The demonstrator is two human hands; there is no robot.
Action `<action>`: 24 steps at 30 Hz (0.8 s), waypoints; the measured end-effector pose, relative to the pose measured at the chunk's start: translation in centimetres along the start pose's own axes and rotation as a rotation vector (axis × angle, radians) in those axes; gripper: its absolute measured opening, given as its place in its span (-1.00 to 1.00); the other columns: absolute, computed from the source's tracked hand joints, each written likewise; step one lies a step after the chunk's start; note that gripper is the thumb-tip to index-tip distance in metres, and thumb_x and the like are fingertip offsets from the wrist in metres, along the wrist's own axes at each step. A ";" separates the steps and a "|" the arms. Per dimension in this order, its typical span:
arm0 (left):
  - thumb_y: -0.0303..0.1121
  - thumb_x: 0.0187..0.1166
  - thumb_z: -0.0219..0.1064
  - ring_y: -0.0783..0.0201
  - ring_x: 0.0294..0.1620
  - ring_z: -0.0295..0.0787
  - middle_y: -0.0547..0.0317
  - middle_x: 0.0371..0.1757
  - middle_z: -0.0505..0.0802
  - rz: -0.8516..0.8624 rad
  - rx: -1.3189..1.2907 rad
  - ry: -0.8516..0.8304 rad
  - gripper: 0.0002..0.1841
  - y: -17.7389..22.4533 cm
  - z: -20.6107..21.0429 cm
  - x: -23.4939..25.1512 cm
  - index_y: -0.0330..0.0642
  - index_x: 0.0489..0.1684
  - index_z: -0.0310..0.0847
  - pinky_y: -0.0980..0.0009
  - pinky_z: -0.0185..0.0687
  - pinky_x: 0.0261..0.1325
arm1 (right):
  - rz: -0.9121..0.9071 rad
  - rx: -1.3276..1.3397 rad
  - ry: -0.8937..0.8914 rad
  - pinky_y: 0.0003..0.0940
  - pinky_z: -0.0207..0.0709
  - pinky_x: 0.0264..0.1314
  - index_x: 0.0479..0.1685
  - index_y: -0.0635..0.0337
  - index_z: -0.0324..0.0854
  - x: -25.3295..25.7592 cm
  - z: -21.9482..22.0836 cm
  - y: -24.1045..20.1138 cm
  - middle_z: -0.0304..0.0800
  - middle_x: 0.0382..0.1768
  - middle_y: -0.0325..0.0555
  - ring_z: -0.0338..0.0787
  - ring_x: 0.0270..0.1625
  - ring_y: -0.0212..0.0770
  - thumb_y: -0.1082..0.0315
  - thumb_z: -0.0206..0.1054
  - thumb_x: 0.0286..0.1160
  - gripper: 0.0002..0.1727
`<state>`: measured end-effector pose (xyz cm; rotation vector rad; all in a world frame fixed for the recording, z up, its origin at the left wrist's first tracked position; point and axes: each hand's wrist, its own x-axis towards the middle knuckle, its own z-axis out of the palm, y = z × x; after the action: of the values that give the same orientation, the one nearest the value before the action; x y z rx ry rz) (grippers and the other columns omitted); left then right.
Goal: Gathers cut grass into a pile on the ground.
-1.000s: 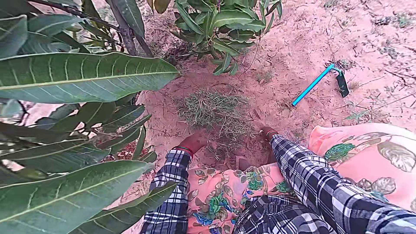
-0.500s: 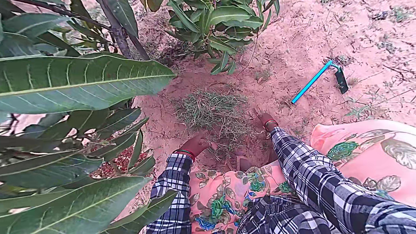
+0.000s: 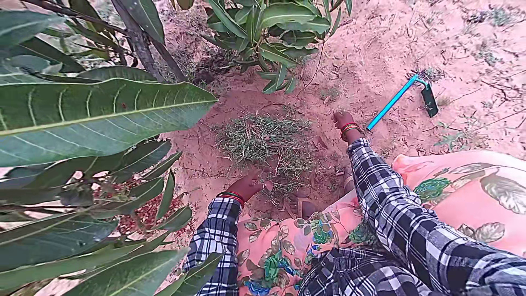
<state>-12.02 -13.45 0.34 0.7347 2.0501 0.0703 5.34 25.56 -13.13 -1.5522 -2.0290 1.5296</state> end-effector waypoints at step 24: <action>-0.12 0.72 0.35 -0.14 0.50 0.67 -0.14 0.70 0.52 -0.014 -0.025 0.013 -0.21 1.2 0.5 -0.9 0.03 0.91 0.02 -0.09 0.49 0.57 | 0.142 -0.189 0.016 0.35 0.49 0.42 0.21 0.45 0.68 -4.9 6.7 8.7 0.76 0.20 0.47 0.74 0.35 0.38 -0.11 -0.03 0.88 -0.30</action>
<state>-10.72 -13.05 1.17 0.7061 2.0628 0.0932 8.68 17.03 -20.95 -1.8071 -2.1509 1.3990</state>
